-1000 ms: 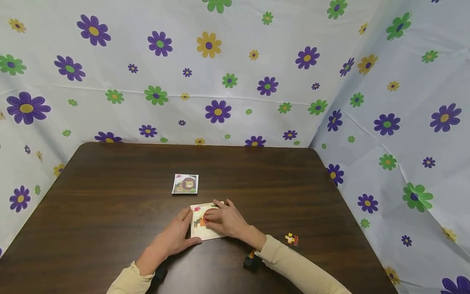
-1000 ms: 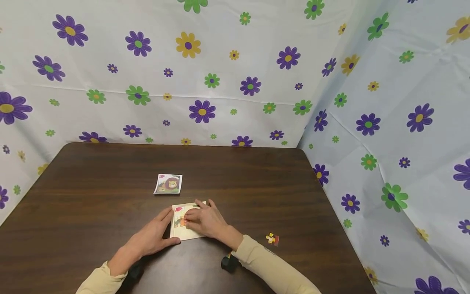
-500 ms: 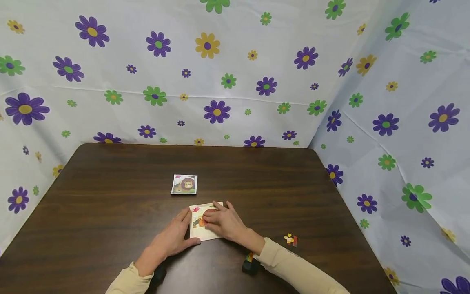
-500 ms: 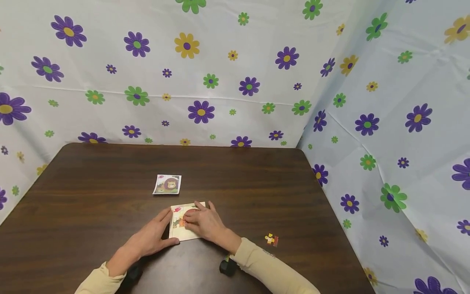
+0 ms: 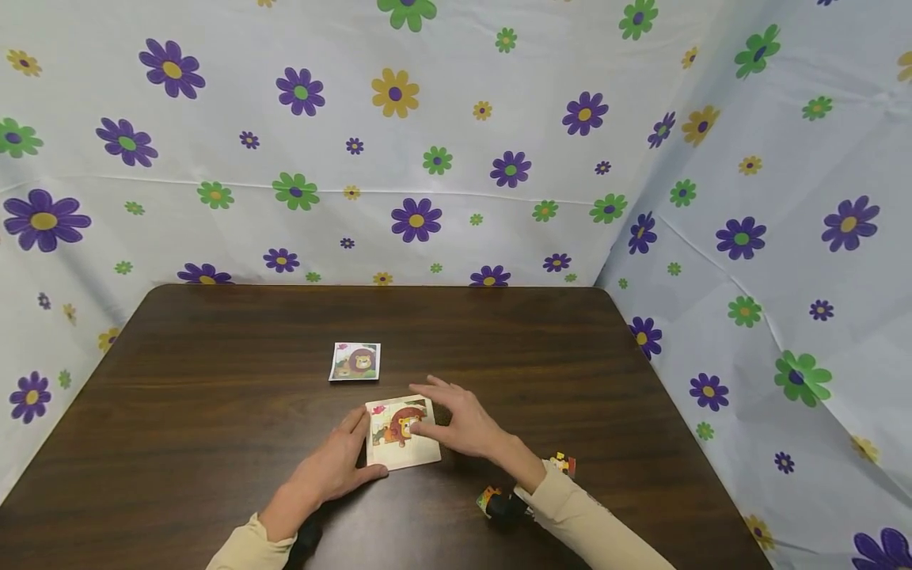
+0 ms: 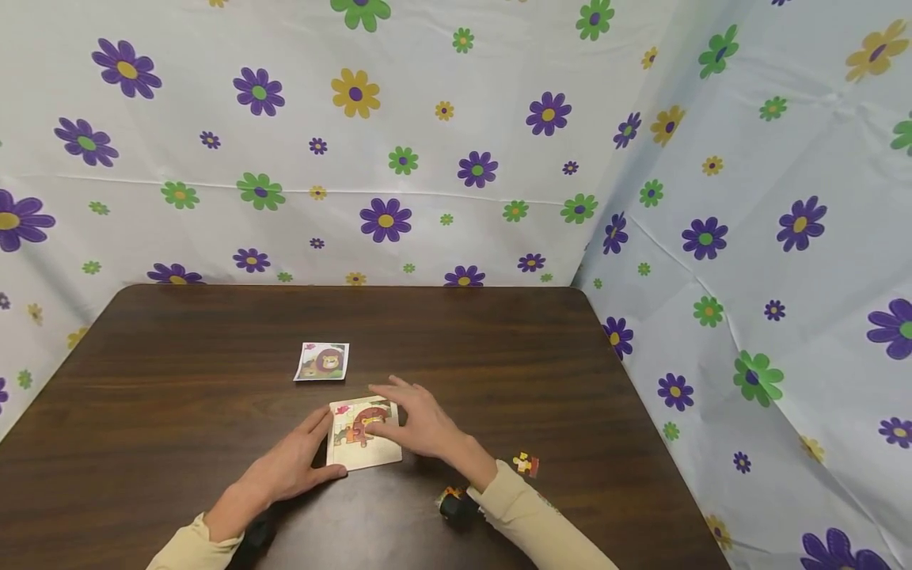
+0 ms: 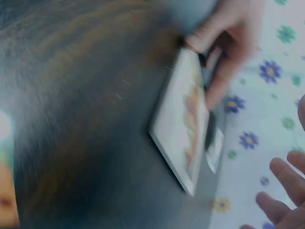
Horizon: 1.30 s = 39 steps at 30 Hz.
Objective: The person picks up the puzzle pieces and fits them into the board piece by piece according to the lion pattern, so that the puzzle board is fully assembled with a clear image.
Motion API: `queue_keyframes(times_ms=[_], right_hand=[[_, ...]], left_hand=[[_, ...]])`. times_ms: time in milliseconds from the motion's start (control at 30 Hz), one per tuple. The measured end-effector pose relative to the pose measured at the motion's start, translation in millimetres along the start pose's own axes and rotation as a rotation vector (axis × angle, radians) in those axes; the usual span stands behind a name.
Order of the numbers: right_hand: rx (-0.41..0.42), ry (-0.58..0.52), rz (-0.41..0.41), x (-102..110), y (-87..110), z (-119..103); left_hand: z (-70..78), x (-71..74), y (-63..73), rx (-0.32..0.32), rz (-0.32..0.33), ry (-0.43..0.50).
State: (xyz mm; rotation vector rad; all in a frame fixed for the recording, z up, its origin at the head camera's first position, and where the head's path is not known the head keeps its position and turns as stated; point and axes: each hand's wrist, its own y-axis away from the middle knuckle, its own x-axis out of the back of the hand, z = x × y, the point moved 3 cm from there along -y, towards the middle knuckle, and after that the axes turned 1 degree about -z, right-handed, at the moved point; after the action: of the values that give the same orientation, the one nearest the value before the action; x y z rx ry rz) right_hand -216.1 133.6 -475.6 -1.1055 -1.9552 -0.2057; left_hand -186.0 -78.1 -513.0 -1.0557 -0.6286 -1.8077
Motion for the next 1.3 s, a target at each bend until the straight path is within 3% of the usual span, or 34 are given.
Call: queue_keyframes(times_ms=[200, 367, 567, 767, 967, 1300], right_hand=[[-0.108, -0.012, 0.095, 36.9, 27.9, 17.1], [-0.204, 0.048, 0.131, 65.8, 69.4, 35.9], [-0.357, 0.152, 0.109, 84.2, 122.1, 57.5], [-0.487, 0.187, 0.026, 96.3, 154.7, 71.0], [-0.552, 0.18, -0.108, 97.0, 168.5, 75.2], [-0.556, 0.2, -0.092, 87.4, 171.3, 76.5]], left_hand=[[-0.9, -1.4, 0.1, 0.004, 0.002, 0.004], [-1.0, -2.0, 0.7, -0.003, 0.008, 0.003], [-1.4, -1.2, 2.8, 0.012, -0.008, 0.011], [-1.9, 0.0, 0.7, -0.01, 0.006, 0.01], [-3.0, 3.1, 0.2, -0.021, 0.023, 0.002], [-1.2, 0.8, 0.4, -0.03, 0.024, -0.015]])
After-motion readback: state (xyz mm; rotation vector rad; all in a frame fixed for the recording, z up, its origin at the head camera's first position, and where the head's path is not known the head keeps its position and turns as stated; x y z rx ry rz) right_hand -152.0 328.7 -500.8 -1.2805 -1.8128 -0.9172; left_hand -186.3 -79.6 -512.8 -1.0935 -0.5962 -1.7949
